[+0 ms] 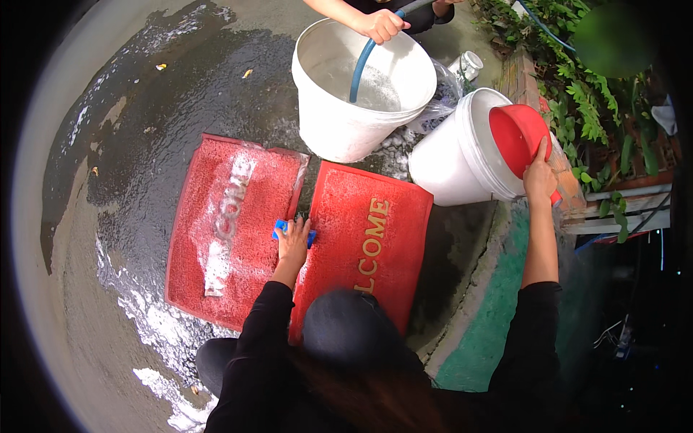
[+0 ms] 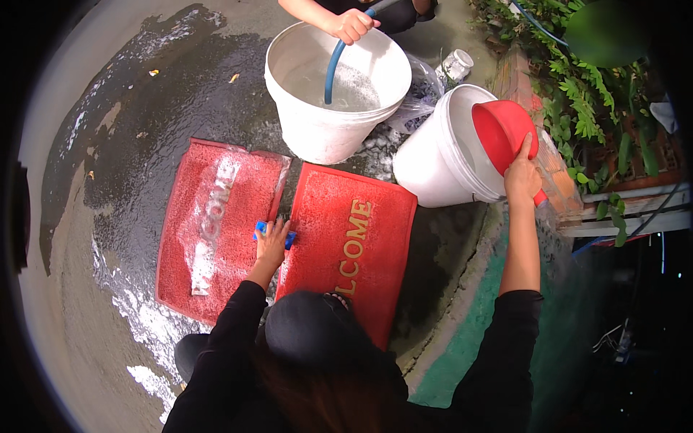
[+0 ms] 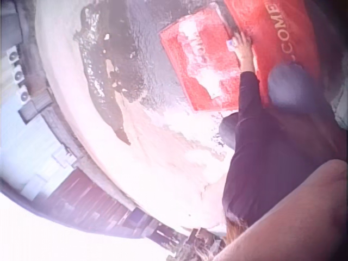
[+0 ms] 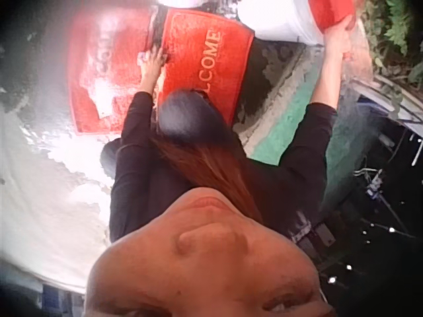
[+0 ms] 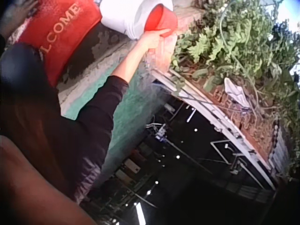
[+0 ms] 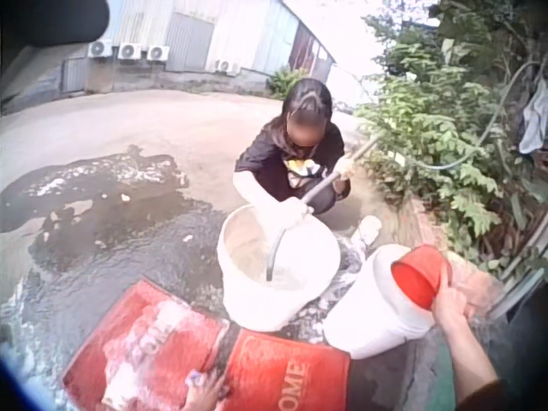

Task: The person scrubs two red welcome mats with a blue sponge and soapy water, then rinses them with a hose. The person flips the mats to clean both sides and repeatedly pours water over them to remove soap.

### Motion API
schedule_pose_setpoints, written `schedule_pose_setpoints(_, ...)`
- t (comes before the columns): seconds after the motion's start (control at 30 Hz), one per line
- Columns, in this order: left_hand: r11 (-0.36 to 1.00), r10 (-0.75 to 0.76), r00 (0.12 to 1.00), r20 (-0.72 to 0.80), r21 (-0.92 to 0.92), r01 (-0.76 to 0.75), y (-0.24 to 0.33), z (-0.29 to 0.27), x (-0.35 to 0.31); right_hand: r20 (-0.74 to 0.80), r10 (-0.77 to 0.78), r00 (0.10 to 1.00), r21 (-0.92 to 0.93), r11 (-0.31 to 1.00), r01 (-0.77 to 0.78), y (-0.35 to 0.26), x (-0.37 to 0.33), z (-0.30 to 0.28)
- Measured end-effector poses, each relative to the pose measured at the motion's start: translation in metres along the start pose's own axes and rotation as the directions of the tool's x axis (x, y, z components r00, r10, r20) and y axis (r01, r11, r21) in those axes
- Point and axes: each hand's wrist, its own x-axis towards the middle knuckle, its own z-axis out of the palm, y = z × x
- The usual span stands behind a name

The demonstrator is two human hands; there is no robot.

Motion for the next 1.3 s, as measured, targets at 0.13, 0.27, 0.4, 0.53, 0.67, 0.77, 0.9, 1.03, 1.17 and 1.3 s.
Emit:
schedule_pose_setpoints(0.13,0.998,-0.034,0.999,0.002,-0.053,0.034,-0.013,0.005,-0.012,0.253,-0.054,0.966,-0.162,0.982,0.097,-0.029,0.056,0.092)
schedule_pose_setpoints(0.27,0.999,-0.029,0.999,-0.016,0.018,0.029,-0.021,0.01,-0.029,0.469,-0.225,0.854,0.05,0.972,0.229,-0.062,0.077,0.159)
schedule_pose_setpoints(0.4,1.0,-0.017,0.998,-0.055,-0.007,0.017,-0.019,0.012,-0.037,0.571,-0.453,0.685,0.437,0.874,0.213,-0.065,0.101,0.217)
schedule_pose_setpoints(0.53,0.999,-0.007,1.0,-0.023,-0.042,0.006,-0.021,0.014,-0.036,0.475,-0.505,0.72,0.69,0.722,0.052,-0.065,0.098,0.252)
schedule_pose_setpoints(0.67,0.999,0.005,1.0,-0.026,-0.037,-0.006,-0.015,0.017,-0.031,0.424,-0.419,0.803,0.536,0.83,0.151,-0.044,0.1,0.227)
schedule_pose_setpoints(0.77,1.0,-0.005,0.999,0.038,0.024,0.004,-0.017,0.013,-0.032,0.513,-0.305,0.803,0.536,0.844,-0.022,-0.049,0.079,0.149)
schedule_pose_setpoints(0.9,0.989,0.054,0.999,-0.007,0.141,-0.053,-0.01,0.013,-0.021,0.723,-0.155,0.673,0.587,0.651,-0.481,0.004,0.093,0.137)
schedule_pose_setpoints(1.03,0.988,0.026,0.999,-0.034,0.156,-0.021,-0.03,0.023,-0.023,0.744,-0.166,0.648,0.635,0.478,-0.607,0.011,0.076,0.086)
schedule_pose_setpoints(1.17,0.993,-0.099,0.995,-0.013,0.067,0.1,-0.05,-0.015,-0.028,0.75,-0.085,0.655,0.64,0.339,-0.689,0.06,0.068,0.069)
schedule_pose_setpoints(1.3,0.761,-0.565,0.803,0.187,-0.257,0.596,-0.116,-0.045,-0.036,0.61,-0.118,0.783,0.781,0.253,-0.571,0.081,0.047,0.016)
